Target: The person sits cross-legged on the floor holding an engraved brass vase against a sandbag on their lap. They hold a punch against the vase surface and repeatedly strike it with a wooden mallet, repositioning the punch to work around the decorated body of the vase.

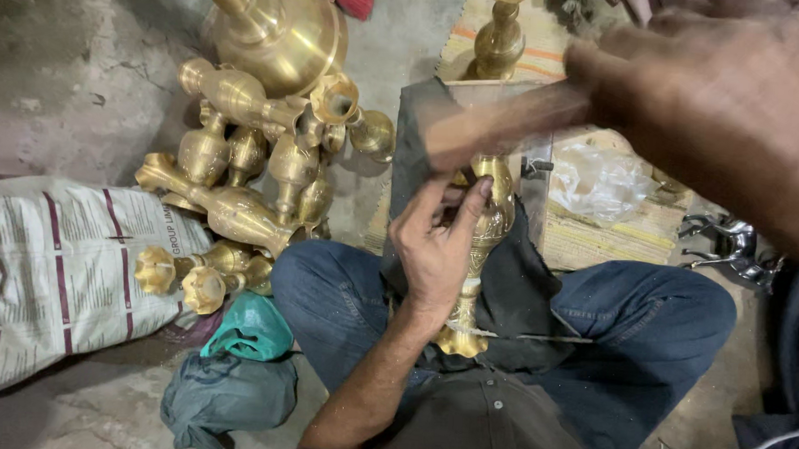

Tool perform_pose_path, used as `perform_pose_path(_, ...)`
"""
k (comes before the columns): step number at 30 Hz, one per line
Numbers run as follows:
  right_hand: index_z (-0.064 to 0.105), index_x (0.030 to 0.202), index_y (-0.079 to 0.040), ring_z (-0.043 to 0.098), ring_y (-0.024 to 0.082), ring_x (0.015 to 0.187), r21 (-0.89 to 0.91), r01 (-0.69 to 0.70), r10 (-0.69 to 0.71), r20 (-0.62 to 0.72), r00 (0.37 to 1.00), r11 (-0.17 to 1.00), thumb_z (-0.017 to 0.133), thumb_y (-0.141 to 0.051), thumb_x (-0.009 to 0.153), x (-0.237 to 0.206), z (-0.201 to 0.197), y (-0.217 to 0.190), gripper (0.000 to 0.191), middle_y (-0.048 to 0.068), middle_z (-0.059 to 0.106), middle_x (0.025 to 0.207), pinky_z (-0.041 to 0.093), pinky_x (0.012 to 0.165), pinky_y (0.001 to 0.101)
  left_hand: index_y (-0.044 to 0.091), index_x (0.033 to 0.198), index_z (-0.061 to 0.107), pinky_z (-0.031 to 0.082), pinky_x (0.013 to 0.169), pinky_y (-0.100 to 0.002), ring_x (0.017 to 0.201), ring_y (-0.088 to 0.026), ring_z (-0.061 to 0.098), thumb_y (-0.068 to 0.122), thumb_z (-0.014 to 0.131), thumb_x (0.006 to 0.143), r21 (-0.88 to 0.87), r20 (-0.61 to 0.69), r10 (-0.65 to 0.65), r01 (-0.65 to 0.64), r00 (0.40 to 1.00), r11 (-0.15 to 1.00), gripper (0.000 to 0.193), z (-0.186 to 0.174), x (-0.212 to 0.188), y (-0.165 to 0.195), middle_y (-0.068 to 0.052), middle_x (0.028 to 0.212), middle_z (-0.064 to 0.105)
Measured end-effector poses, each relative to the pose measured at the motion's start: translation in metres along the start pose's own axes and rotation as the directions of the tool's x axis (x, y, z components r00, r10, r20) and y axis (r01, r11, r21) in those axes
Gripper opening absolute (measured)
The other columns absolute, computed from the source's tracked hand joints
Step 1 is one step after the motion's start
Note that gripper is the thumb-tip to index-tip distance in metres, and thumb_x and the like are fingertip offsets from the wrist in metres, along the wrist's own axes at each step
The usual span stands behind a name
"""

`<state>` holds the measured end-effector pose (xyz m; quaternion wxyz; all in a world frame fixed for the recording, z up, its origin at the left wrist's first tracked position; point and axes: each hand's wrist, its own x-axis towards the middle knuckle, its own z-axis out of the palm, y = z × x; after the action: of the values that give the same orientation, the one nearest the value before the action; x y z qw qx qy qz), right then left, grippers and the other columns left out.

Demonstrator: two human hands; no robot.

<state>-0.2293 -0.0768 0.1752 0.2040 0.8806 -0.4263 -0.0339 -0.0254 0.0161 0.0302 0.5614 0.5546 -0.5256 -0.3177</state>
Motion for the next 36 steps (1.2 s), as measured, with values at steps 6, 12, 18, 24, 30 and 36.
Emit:
perform_pose_path(6, 0.066, 0.113, -0.013, 0.073, 0.019, 0.081, 0.055, -0.019, 0.016, 0.055, 0.998, 0.998, 0.070, -0.031, 0.099, -0.004, -0.003, -0.001, 0.023, 0.005, 0.072, 0.088, 0.059, 0.074, 0.0355, 0.001, 0.132, 0.069, 0.056, 0.066, -0.025, 0.076, -0.008, 0.068, 0.010, 0.079, 0.097, -0.035, 0.013, -0.008, 0.008, 1.000, 0.999, 0.037, 0.000, 0.000, -0.001, -0.004, 0.087, 0.073)
perform_pose_path(12, 0.068, 0.109, -0.009, 0.073, 0.024, 0.080, 0.179, 0.015, -0.004, -0.062, 0.998, 0.984, 0.074, -0.032, 0.093, 0.001, -0.008, -0.004, 0.029, 0.009, 0.072, 0.089, 0.058, 0.069, 0.0375, 0.001, 0.125, 0.070, 0.058, 0.063, -0.025, 0.077, -0.009, 0.070, 0.011, 0.081, 0.095, -0.019, 0.013, -0.048, 0.048, 0.999, 0.999, 0.033, 0.000, 0.000, -0.001, -0.005, 0.087, 0.072)
perform_pose_path(18, 0.067, 0.116, -0.010, 0.072, 0.024, 0.077, 0.293, -0.109, 0.084, 0.096, 0.992, 0.950, 0.073, -0.029, 0.097, -0.004, 0.002, 0.000, 0.028, 0.008, 0.071, 0.086, 0.058, 0.067, 0.0385, 0.001, 0.127, 0.070, 0.056, 0.064, -0.025, 0.079, -0.009, 0.070, 0.012, 0.081, 0.096, 0.040, 0.012, 0.026, -0.026, 1.000, 0.999, 0.035, -0.002, 0.001, -0.002, -0.006, 0.091, 0.073)
perform_pose_path(24, 0.065, 0.112, -0.007, 0.072, 0.026, 0.078, 0.386, -0.139, 0.118, 0.077, 0.990, 0.912, 0.073, -0.028, 0.099, -0.005, 0.010, 0.002, 0.025, 0.011, 0.069, 0.086, 0.058, 0.068, 0.0384, 0.001, 0.128, 0.070, 0.057, 0.067, -0.024, 0.083, -0.009, 0.071, 0.011, 0.080, 0.096, 0.031, 0.033, -0.014, 0.013, 0.999, 0.999, 0.035, -0.003, 0.001, 0.001, -0.005, 0.095, 0.073)
perform_pose_path(30, 0.068, 0.118, -0.005, 0.072, 0.027, 0.086, 0.349, -0.016, 0.045, -0.075, 0.996, 0.937, 0.074, -0.023, 0.094, -0.002, 0.009, 0.005, 0.030, 0.014, 0.071, 0.095, 0.058, 0.073, 0.0379, 0.000, 0.128, 0.069, 0.057, 0.072, -0.024, 0.084, -0.009, 0.070, 0.010, 0.080, 0.098, 0.020, 0.029, 0.040, -0.040, 0.999, 0.999, 0.034, -0.003, 0.003, 0.000, -0.005, 0.096, 0.073)
perform_pose_path(36, 0.066, 0.129, -0.007, 0.073, 0.025, 0.085, 0.344, -0.060, 0.071, -0.021, 0.997, 0.937, 0.074, -0.027, 0.094, -0.006, 0.012, 0.002, 0.041, 0.011, 0.072, 0.093, 0.058, 0.074, 0.0389, -0.001, 0.123, 0.073, 0.055, 0.067, -0.025, 0.075, -0.008, 0.067, 0.011, 0.082, 0.095, 0.030, 0.012, -0.004, 0.004, 1.000, 1.000, 0.033, -0.002, 0.002, -0.002, -0.004, 0.085, 0.072)
